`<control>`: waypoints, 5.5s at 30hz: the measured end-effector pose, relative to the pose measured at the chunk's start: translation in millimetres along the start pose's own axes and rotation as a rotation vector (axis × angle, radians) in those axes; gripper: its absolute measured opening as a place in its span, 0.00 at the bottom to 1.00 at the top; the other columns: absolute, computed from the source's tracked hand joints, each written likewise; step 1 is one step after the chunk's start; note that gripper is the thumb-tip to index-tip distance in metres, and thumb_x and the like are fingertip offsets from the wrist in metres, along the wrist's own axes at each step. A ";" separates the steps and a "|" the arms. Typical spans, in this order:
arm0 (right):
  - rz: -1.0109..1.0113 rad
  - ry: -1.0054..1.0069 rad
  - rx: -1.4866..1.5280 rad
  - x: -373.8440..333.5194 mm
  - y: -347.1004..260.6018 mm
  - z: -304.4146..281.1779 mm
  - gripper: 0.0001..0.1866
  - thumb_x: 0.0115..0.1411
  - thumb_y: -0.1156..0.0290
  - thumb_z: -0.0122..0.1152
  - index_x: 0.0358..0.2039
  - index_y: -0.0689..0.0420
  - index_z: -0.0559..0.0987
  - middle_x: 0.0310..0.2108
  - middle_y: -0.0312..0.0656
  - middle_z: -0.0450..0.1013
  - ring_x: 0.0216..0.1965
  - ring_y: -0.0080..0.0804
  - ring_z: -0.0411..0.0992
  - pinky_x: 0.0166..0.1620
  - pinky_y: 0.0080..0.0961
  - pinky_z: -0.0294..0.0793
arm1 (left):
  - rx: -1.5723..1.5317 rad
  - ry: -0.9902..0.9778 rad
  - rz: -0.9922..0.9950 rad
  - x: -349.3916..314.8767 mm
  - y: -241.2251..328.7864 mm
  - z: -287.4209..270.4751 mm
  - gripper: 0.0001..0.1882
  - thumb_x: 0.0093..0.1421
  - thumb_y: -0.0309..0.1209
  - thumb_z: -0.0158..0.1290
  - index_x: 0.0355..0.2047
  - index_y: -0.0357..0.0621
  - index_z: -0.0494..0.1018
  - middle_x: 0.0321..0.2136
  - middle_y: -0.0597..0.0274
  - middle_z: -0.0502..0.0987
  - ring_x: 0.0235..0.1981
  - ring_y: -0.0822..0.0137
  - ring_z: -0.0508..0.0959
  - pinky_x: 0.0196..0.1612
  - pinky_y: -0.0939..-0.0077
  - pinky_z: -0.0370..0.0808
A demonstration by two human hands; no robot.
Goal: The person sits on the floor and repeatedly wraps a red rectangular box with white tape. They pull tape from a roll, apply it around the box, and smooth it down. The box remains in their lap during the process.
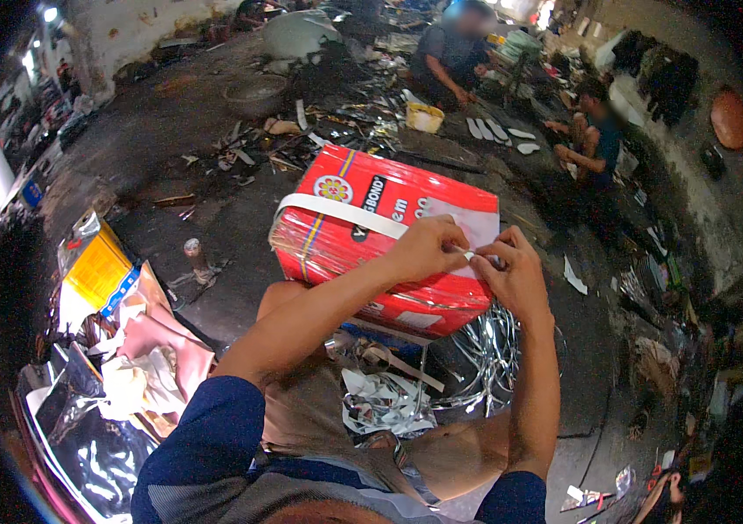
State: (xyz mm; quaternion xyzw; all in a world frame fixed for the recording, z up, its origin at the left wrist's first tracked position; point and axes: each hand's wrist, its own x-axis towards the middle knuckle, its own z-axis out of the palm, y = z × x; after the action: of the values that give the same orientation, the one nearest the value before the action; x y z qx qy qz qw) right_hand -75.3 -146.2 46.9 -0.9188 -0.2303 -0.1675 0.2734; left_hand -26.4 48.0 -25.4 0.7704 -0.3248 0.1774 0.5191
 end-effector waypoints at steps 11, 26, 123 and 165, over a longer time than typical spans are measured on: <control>-0.059 0.082 0.070 -1.3 25.5 6.6 0.08 0.54 0.70 0.72 0.31 0.61 0.85 0.32 0.41 0.69 0.30 0.31 0.72 0.33 0.27 0.70 | 0.001 -0.050 -0.091 5.5 -0.3 2.1 0.08 0.55 0.30 0.65 0.31 0.37 0.82 0.29 0.54 0.79 0.29 0.61 0.80 0.33 0.68 0.77; 0.089 0.153 0.072 -5.7 38.2 23.5 0.09 0.55 0.67 0.71 0.32 0.59 0.85 0.27 0.38 0.69 0.29 0.30 0.68 0.34 0.27 0.68 | 0.035 -0.059 -0.131 10.4 5.0 1.4 0.06 0.54 0.28 0.65 0.30 0.38 0.83 0.26 0.58 0.80 0.27 0.69 0.78 0.33 0.73 0.75; 1.746 0.234 -0.050 -279.6 294.9 301.0 0.17 0.63 0.61 0.55 0.42 0.61 0.83 0.41 0.55 0.80 0.41 0.48 0.82 0.41 0.48 0.81 | 0.320 -0.311 0.466 42.9 2.2 25.0 0.20 0.54 0.35 0.62 0.49 0.50 0.83 0.54 0.57 0.79 0.56 0.52 0.72 0.61 0.59 0.68; 0.108 -0.055 0.504 -80.5 -10.5 -44.7 0.09 0.57 0.68 0.71 0.33 0.59 0.81 0.30 0.32 0.74 0.35 0.20 0.71 0.39 0.22 0.70 | -0.191 -0.017 -0.383 -137.2 73.4 -151.5 0.16 0.51 0.17 0.61 0.41 0.42 0.76 0.34 0.69 0.78 0.34 0.78 0.76 0.37 0.84 0.73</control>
State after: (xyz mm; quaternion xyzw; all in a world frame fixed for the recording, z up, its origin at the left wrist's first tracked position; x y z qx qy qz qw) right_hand -156.3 -191.0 52.0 -0.8369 -0.2225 -0.0650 0.4958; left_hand -166.6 211.6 1.4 0.7668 -0.1922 0.0373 0.6114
